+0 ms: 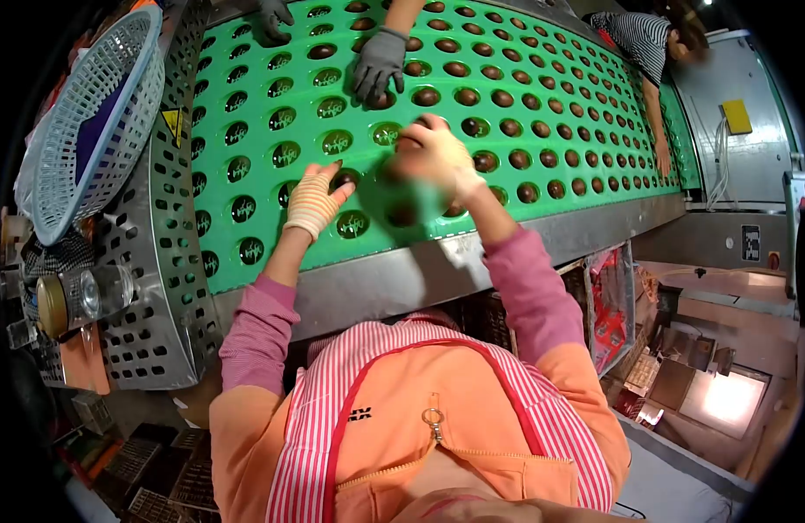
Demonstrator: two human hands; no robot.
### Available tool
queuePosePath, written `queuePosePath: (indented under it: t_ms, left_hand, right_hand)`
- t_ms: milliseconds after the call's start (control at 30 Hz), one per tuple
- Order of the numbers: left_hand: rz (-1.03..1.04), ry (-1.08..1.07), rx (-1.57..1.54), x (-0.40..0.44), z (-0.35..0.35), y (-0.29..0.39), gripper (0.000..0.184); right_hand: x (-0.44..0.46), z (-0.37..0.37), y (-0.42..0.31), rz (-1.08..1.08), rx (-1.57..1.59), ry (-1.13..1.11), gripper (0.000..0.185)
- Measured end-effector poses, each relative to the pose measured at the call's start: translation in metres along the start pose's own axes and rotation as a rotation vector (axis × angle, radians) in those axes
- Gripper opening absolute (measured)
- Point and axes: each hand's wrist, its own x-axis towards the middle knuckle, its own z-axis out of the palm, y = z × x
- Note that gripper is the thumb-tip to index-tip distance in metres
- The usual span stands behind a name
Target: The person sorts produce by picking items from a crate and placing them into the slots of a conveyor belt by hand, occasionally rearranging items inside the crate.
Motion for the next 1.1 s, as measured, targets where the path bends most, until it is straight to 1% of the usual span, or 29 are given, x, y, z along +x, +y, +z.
queuePosePath:
  t_ms: [67, 100, 133, 167, 200, 267, 300, 333, 400, 433, 467, 500, 533, 567, 600, 633, 667, 733, 767, 800, 833, 867, 900, 933, 967, 1000, 1067, 1100]
  left_hand:
    - [-0.098, 0.092, -0.425, 0.019, 0.022, -0.037, 0.043]
    - [-0.422, -0.139, -0.905, 0.020, -0.009, -0.021, 0.039]
    - [-0.337, -0.112, -1.298, 0.029, -0.009, -0.033, 0.034]
    - [-0.295, 0.013, -1.372, 0.036, -0.002, -0.037, 0.034]
    - [-0.251, 0.140, -1.441, 0.042, -0.003, -0.030, 0.034]
    - [-0.061, 0.233, -1.025, 0.069, 0.010, -0.039, 0.034]
    - [0.027, 0.266, -0.811, 0.077, 0.016, -0.043, 0.034]
    - [0.020, 0.120, -0.533, 0.082, 0.000, -0.031, 0.040]
    - [0.224, 0.142, 0.241, 0.091, 0.017, -0.033, 0.042]
    - [0.146, 0.074, 0.241, 0.092, 0.023, -0.031, 0.042]
    - [0.166, 0.186, 0.193, 0.091, 0.027, -0.031, 0.037]
    - [0.180, 0.266, 0.102, 0.095, 0.027, -0.037, 0.034]
    - [0.189, 0.342, 0.014, 0.096, 0.026, -0.042, 0.032]
    - [0.202, 0.400, -0.059, 0.093, 0.025, -0.047, 0.025]
    - [0.168, 0.420, -0.173, 0.092, 0.024, -0.050, 0.024]
    - [0.132, 0.439, -0.286, 0.090, 0.023, -0.054, 0.022]
    - [0.088, 0.462, -0.401, 0.088, 0.023, -0.058, 0.021]
    - [0.098, 0.538, -0.638, 0.089, 0.023, -0.070, 0.019]
    - [0.064, 0.521, -0.727, 0.092, 0.025, -0.077, 0.019]
    - [0.029, 0.503, -0.817, 0.093, 0.027, -0.082, 0.020]
    - [-0.024, 0.476, -1.006, 0.092, 0.032, -0.084, 0.021]
    - [-0.090, 0.462, -1.102, 0.094, 0.028, -0.081, 0.019]
    - [-0.087, 0.456, -1.114, 0.094, 0.029, -0.081, 0.020]
    - [-0.084, 0.450, -1.126, 0.093, 0.030, -0.082, 0.020]
    - [-0.088, 0.425, -1.172, 0.093, 0.031, -0.085, 0.019]
    - [-0.013, 0.425, -0.931, 0.089, 0.023, -0.079, 0.019]
    - [0.136, 0.420, -0.444, 0.083, 0.006, -0.068, 0.021]
    - [0.093, 0.264, -0.273, 0.069, -0.006, -0.054, 0.027]
  right_hand:
    - [0.043, 0.024, -0.009, 0.049, -0.021, -0.139, 0.049]
    - [0.056, 0.036, -0.002, 0.018, -0.046, -0.148, 0.049]
    - [0.066, 0.049, 0.007, -0.007, -0.071, -0.158, 0.049]
    - [0.075, 0.060, 0.016, -0.032, -0.096, -0.168, 0.049]
    - [0.082, 0.058, 0.014, 0.001, -0.064, -0.097, 0.048]
    - [0.090, 0.041, 0.000, 0.069, -0.002, 0.041, 0.048]
    - [0.097, 0.030, -0.012, 0.153, -0.045, 0.067, 0.048]
    - [0.109, 0.028, -0.011, 0.185, -0.072, 0.044, 0.045]
    - [0.124, 0.036, -0.009, 0.176, -0.093, 0.024, 0.044]
    - [0.131, 0.043, -0.013, 0.108, -0.090, 0.042, 0.043]
    - [0.138, 0.052, -0.020, 0.041, -0.088, 0.059, 0.043]
    - [0.150, 0.055, -0.035, 0.066, -0.113, -0.007, 0.043]
    - [0.164, 0.063, -0.044, 0.038, -0.191, -0.064, 0.042]
    - [0.174, 0.078, -0.041, 0.035, -0.248, -0.124, 0.042]
    - [0.178, 0.087, -0.043, 0.031, -0.304, -0.185, 0.043]
    - [0.178, 0.091, -0.042, 0.049, -0.300, -0.184, 0.042]
    - [0.173, 0.093, -0.040, 0.009, -0.265, -0.117, 0.043]
    - [0.147, 0.095, -0.041, -0.032, 0.032, 0.124, 0.043]
    - [0.128, 0.096, -0.047, -0.017, 0.107, 0.229, 0.042]
    - [0.108, 0.103, -0.049, -0.056, 0.168, 0.312, 0.038]
    - [0.084, 0.109, -0.052, -0.120, 0.217, 0.323, 0.035]
    - [0.056, 0.103, -0.071, -0.152, 0.248, 0.281, 0.034]
    - [0.029, 0.122, -0.073, -0.127, 0.299, 0.275, 0.033]
    - [0.007, 0.132, -0.076, -0.224, 0.380, 0.200, 0.033]
    - [-0.012, 0.145, -0.080, -0.256, 0.353, 0.168, 0.035]
    - [-0.023, 0.150, -0.078, -0.277, 0.164, 0.029, 0.037]
    - [-0.032, 0.158, -0.067, -0.347, -0.075, 0.137, 0.037]
    - [-0.032, 0.150, -0.067, -0.294, -0.006, 0.194, 0.037]
